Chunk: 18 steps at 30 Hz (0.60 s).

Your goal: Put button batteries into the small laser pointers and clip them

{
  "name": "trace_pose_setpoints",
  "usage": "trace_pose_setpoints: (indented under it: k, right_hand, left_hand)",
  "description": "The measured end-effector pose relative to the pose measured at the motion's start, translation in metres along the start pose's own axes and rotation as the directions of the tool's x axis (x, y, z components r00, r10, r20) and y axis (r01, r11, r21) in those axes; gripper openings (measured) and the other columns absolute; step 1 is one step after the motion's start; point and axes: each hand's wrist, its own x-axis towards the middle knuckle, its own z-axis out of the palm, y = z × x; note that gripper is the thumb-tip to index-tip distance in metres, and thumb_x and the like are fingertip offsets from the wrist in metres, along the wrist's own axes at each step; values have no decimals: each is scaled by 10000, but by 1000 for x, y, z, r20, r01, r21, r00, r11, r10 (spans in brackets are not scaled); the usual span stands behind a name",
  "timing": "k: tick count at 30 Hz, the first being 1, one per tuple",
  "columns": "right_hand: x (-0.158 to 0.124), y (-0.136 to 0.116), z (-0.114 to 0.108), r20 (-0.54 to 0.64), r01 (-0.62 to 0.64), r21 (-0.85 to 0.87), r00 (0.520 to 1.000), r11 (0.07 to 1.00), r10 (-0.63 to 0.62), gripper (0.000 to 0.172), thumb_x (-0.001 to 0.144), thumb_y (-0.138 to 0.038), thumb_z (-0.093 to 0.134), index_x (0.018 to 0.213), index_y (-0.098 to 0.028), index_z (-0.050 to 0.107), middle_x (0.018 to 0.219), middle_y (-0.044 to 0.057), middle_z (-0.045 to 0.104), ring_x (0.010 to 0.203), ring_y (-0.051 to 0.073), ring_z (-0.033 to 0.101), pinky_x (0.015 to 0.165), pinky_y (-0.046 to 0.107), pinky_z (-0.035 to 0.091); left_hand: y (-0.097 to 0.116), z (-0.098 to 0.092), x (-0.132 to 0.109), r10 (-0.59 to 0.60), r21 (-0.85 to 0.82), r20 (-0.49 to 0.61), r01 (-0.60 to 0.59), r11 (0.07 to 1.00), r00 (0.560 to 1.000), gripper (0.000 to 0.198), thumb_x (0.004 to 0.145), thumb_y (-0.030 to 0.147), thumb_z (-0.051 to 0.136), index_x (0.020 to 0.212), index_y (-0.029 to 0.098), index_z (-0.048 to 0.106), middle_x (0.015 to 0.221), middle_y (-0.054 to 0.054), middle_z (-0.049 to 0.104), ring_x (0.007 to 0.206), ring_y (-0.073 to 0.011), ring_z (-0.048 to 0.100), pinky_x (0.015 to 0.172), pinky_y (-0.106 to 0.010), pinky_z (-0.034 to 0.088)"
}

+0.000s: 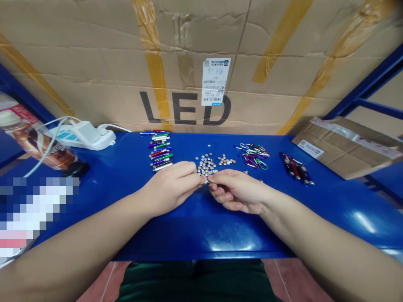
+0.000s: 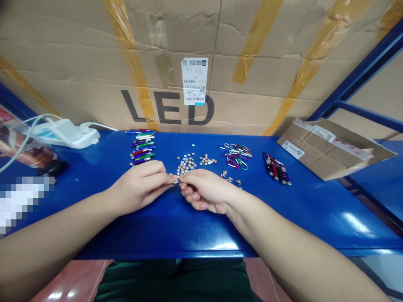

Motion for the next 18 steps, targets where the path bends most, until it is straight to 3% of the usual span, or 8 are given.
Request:
trace_pose_setpoints:
  k: [2,4,5,7,9,11,15,18]
  right_hand:
    - [1,1,-2,-3,31,-58,1000,998,-31,320,999,-275,519,695,-177,506,580,-73,393,413,38,252,337,150,201]
    - [1,3,-4,-27,168,-274,983,947,-182,338,1026,-341,495,728,-184,524,602,-59,427,430,57,318,378,179,267]
    - [0,5,-5,-21,261,-436,954,861,-300,342,1034,-363,492,743,-187,532,625,-45,461,460,72,372,419,198,316]
    - [-2,6,-8,70,408,-731,842,547,-535,312,1042,-353,500,781,-190,547,706,-10,540,581,111,484,551,244,403]
    - [-5,6,-11,193,451,-860,720,239,-666,248,1055,-305,494,845,-192,559,802,16,593,724,147,541,689,285,432]
    - [-7,5,-14,274,458,-885,660,85,-699,208,1072,-265,463,904,-193,563,848,26,603,789,164,553,755,306,429]
    - [-7,4,-17,394,509,-860,629,-29,-670,251,1081,-241,440,857,-192,543,836,27,570,786,167,541,757,304,420]
    - [-7,5,-15,377,535,-845,595,-1,-710,252,1075,-240,454,851,-190,557,818,20,576,765,157,540,745,293,414]
  left_hand:
    - [0,0,0,9,26,-32,-8,1000,999,187,1028,165,570,923,124,719,819,-60,602,733,-173,558,658,-283,475]
    - [-2,1,0,-24,-17,-37,24,1000,999,140,1018,168,598,997,124,729,859,-65,618,777,-176,592,704,-285,501]
    - [-3,1,-1,-56,-56,-36,54,997,998,129,1013,173,612,1040,124,728,877,-65,622,797,-175,608,724,-280,512]
    - [-5,2,-1,-126,-136,-33,120,983,992,142,1003,183,638,1101,123,722,895,-60,624,816,-166,629,744,-263,526]
    - [-6,1,-2,-171,-201,-30,162,966,985,158,995,188,660,1127,127,719,906,-53,633,827,-156,641,759,-249,531]
    - [-6,0,-1,-189,-246,-22,178,953,982,162,989,186,672,1136,137,719,926,-52,651,851,-153,653,791,-250,533]
    - [-5,-2,0,-214,-301,-10,201,932,977,125,987,186,678,1101,150,713,935,-47,665,857,-152,650,796,-258,528]
    - [-4,-3,1,-231,-320,18,225,920,973,95,990,206,674,1062,152,703,899,-35,644,823,-149,625,764,-261,514]
